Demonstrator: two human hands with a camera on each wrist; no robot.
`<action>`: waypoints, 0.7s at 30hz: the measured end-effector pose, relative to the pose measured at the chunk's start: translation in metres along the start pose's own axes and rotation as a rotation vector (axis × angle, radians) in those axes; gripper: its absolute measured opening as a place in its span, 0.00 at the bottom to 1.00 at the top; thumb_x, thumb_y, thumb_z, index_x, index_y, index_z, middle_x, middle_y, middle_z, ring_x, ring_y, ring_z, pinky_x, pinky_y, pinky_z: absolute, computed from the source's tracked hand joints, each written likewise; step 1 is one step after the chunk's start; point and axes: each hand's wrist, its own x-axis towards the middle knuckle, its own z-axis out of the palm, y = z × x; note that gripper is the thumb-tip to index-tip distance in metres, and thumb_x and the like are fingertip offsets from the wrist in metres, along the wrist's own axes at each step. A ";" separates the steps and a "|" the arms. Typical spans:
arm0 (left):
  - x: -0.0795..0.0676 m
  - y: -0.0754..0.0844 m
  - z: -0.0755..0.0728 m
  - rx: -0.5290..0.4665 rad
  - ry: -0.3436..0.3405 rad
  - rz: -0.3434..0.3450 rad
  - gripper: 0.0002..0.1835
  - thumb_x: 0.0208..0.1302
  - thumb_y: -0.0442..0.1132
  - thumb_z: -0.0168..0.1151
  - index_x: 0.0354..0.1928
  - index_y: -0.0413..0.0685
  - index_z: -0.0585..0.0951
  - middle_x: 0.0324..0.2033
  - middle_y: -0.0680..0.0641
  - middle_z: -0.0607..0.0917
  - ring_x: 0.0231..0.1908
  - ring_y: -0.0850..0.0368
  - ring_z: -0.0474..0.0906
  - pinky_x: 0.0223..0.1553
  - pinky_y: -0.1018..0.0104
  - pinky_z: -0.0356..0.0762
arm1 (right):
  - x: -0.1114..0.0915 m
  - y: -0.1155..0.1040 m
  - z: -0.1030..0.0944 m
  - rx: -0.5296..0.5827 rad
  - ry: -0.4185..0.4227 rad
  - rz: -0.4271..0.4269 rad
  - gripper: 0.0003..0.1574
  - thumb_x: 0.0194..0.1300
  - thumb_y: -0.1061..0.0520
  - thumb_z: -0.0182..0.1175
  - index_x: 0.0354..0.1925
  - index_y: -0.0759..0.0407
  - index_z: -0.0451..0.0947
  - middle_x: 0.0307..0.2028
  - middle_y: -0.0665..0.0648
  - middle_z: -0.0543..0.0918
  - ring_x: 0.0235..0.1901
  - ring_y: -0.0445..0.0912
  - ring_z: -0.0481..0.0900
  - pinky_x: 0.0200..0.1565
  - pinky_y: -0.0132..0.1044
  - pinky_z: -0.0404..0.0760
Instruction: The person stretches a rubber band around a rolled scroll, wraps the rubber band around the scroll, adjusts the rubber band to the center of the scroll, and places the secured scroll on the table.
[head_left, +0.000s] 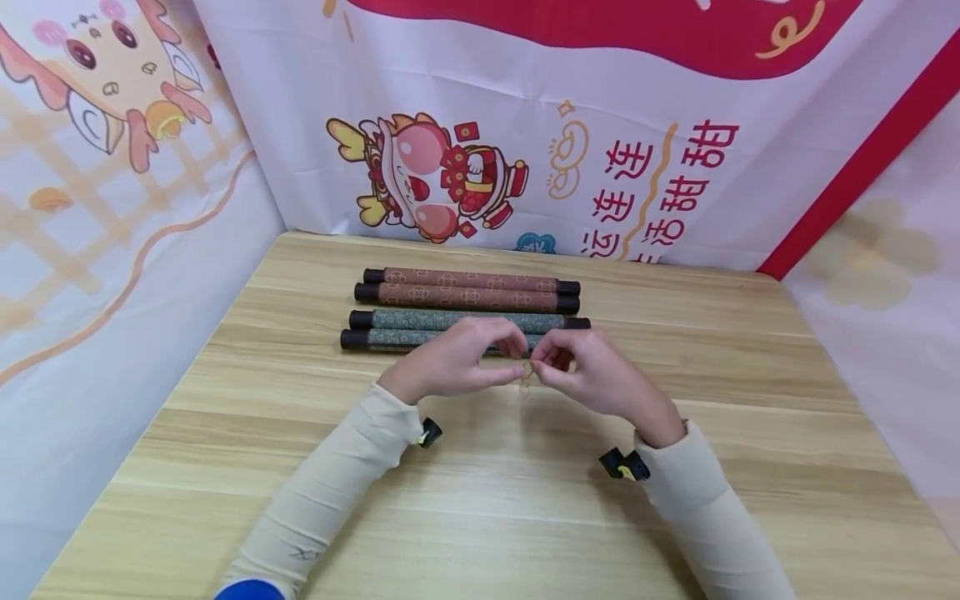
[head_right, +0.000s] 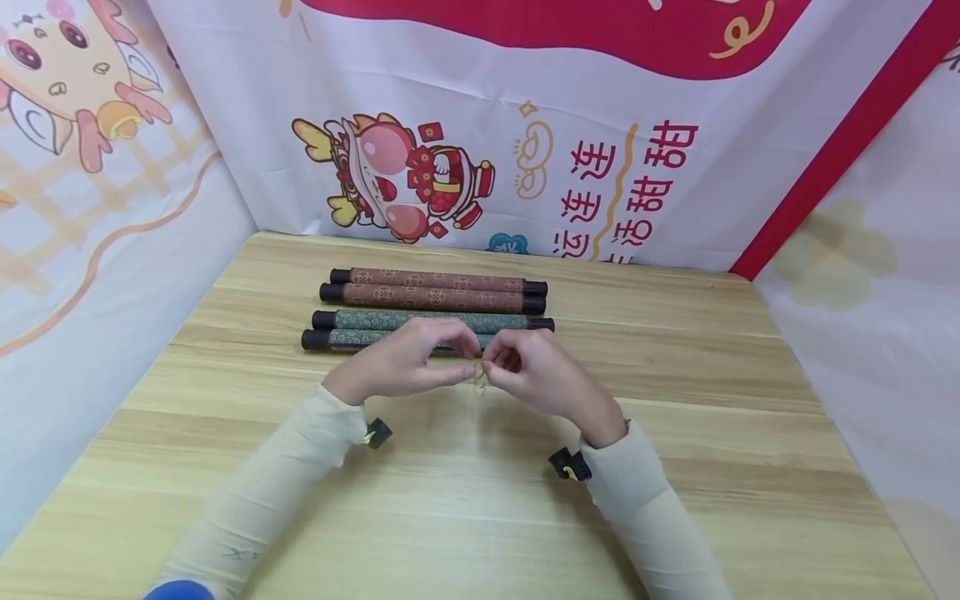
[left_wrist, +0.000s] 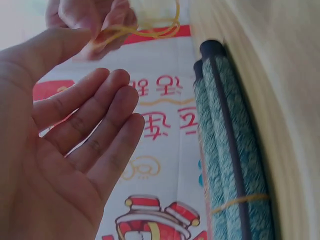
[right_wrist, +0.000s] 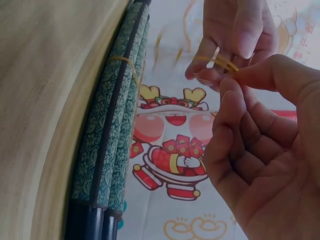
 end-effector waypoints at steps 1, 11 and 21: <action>0.001 0.000 0.002 0.004 -0.003 0.013 0.09 0.73 0.41 0.68 0.50 0.47 0.85 0.45 0.52 0.89 0.47 0.62 0.86 0.55 0.66 0.84 | 0.000 -0.001 0.000 0.000 -0.004 -0.001 0.02 0.72 0.59 0.66 0.40 0.55 0.86 0.32 0.48 0.86 0.31 0.40 0.81 0.36 0.36 0.84; -0.005 -0.011 -0.005 0.107 -0.019 -0.064 0.05 0.63 0.33 0.64 0.33 0.53 0.80 0.30 0.55 0.84 0.33 0.64 0.80 0.40 0.67 0.85 | -0.007 0.006 -0.012 -0.011 0.080 0.004 0.03 0.67 0.62 0.63 0.35 0.57 0.82 0.29 0.51 0.84 0.28 0.42 0.79 0.31 0.33 0.81; -0.016 -0.023 -0.029 -0.012 -0.018 -0.171 0.03 0.68 0.34 0.62 0.38 0.52 0.82 0.34 0.53 0.86 0.38 0.62 0.84 0.46 0.63 0.86 | -0.009 0.013 -0.025 0.021 0.086 0.040 0.03 0.73 0.60 0.63 0.38 0.56 0.84 0.32 0.51 0.86 0.33 0.43 0.81 0.34 0.34 0.82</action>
